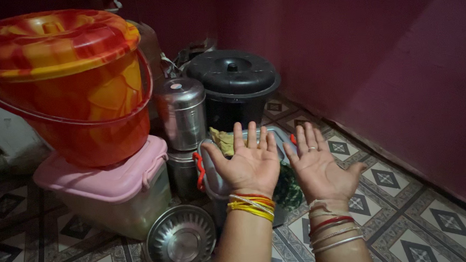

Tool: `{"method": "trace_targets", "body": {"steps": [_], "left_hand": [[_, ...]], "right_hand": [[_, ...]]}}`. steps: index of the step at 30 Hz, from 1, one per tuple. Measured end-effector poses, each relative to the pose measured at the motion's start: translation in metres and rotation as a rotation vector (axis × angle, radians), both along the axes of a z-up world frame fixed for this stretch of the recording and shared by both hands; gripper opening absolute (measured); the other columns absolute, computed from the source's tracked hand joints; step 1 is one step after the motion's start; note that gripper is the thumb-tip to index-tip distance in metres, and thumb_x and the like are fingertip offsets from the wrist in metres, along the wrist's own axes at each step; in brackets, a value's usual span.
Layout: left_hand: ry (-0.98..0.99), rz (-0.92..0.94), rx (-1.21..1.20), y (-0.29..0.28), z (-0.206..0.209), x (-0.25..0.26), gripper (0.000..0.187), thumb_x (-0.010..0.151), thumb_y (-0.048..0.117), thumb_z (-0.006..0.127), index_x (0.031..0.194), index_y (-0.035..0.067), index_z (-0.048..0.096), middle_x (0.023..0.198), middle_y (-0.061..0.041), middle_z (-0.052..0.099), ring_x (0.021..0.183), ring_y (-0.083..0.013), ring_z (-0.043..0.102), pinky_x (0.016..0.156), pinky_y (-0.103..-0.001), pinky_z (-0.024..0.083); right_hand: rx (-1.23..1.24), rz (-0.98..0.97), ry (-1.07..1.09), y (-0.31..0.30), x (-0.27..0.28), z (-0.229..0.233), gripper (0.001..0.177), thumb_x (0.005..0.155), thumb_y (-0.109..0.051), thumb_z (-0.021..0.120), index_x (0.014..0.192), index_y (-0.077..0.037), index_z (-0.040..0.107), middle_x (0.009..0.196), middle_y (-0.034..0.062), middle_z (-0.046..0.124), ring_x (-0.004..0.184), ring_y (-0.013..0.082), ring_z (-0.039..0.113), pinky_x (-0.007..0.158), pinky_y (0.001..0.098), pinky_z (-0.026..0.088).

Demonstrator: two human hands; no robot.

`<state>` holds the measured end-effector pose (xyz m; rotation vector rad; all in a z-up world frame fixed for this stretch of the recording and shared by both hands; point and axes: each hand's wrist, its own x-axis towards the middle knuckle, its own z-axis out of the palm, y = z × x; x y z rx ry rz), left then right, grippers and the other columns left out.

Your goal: The person sits on the floor and cleans a grey plastic container and its lid using a cloth. They wipe the inside and outside of the container and the lid, then place the lid back on. Finally, they pick up a red and yellow bucket and wipe its exterior.

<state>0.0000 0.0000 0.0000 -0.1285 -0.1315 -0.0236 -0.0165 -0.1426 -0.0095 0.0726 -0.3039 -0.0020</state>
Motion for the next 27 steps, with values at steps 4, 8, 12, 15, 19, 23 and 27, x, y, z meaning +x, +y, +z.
{"method": "trace_targets", "body": {"steps": [4, 8, 12, 15, 19, 23, 27], "left_hand": [[0.005, -0.006, 0.043, -0.0031, 0.0020, -0.0036, 0.121, 0.067, 0.089, 0.058, 0.161, 0.019, 0.030, 0.169, -0.013, 0.022, 0.156, -0.0344, 0.017, 0.123, -0.047, 0.018], [0.010, -0.006, 0.059, -0.0041, 0.0039, -0.0044, 0.121, 0.067, 0.090, 0.058, 0.161, 0.018, 0.030, 0.170, -0.013, 0.022, 0.156, -0.0326, 0.016, 0.122, -0.047, 0.016], [0.002, 0.000, 0.072, -0.0044, 0.0030, -0.0061, 0.122, 0.067, 0.090, 0.056, 0.161, 0.018, 0.030, 0.170, -0.014, 0.021, 0.156, -0.0310, 0.015, 0.123, -0.046, 0.013], [0.028, -0.005, 0.075, -0.0046, 0.0036, -0.0063, 0.123, 0.067, 0.091, 0.056, 0.161, 0.016, 0.030, 0.170, -0.014, 0.021, 0.156, -0.0310, 0.014, 0.123, -0.047, 0.012], [0.025, 0.000, 0.081, -0.0054, 0.0044, -0.0068, 0.124, 0.067, 0.091, 0.055, 0.161, 0.015, 0.029, 0.170, -0.015, 0.021, 0.156, -0.0311, 0.013, 0.123, -0.047, 0.011], [0.016, -0.003, 0.082, -0.0059, 0.0049, -0.0060, 0.122, 0.068, 0.091, 0.055, 0.161, 0.016, 0.028, 0.170, -0.015, 0.020, 0.156, -0.0313, 0.013, 0.123, -0.047, 0.011], [0.010, -0.013, 0.083, -0.0050, 0.0058, -0.0035, 0.121, 0.068, 0.090, 0.055, 0.161, 0.018, 0.028, 0.170, -0.013, 0.021, 0.156, -0.0303, 0.015, 0.123, -0.047, 0.014]], "right_hand": [[-0.001, 0.002, 0.016, 0.0008, -0.0010, -0.0011, 0.136, 0.071, -0.101, 0.009, 0.162, 0.001, 0.013, 0.172, 0.0212, 0.018, 0.157, 0.0371, 0.016, 0.121, 0.0652, 0.005], [-0.044, 0.000, 0.013, -0.0015, -0.0004, -0.0032, 0.135, 0.069, -0.100, 0.008, 0.161, -0.001, 0.012, 0.171, 0.0194, 0.017, 0.157, 0.0356, 0.015, 0.120, 0.0668, 0.003], [-0.053, -0.004, 0.020, -0.0036, -0.0008, -0.0066, 0.133, 0.070, -0.100, 0.007, 0.162, -0.003, 0.012, 0.172, 0.0190, 0.017, 0.158, 0.0363, 0.014, 0.120, 0.0672, 0.003], [-0.044, -0.010, 0.036, -0.0037, -0.0013, -0.0065, 0.134, 0.070, -0.100, 0.007, 0.162, -0.002, 0.012, 0.172, 0.0193, 0.017, 0.158, 0.0360, 0.014, 0.120, 0.0663, 0.003], [-0.033, -0.007, 0.028, -0.0024, -0.0019, -0.0047, 0.134, 0.071, -0.099, 0.007, 0.162, -0.001, 0.012, 0.171, 0.0196, 0.017, 0.157, 0.0362, 0.014, 0.120, 0.0665, 0.002], [-0.031, -0.023, 0.038, -0.0020, -0.0021, -0.0021, 0.134, 0.071, -0.099, 0.008, 0.161, -0.001, 0.012, 0.171, 0.0202, 0.017, 0.157, 0.0374, 0.014, 0.120, 0.0668, 0.002], [-0.010, -0.030, 0.046, -0.0035, 0.0011, -0.0012, 0.133, 0.072, -0.099, 0.009, 0.161, 0.000, 0.013, 0.171, 0.0214, 0.017, 0.157, 0.0377, 0.014, 0.120, 0.0674, 0.003]]}}
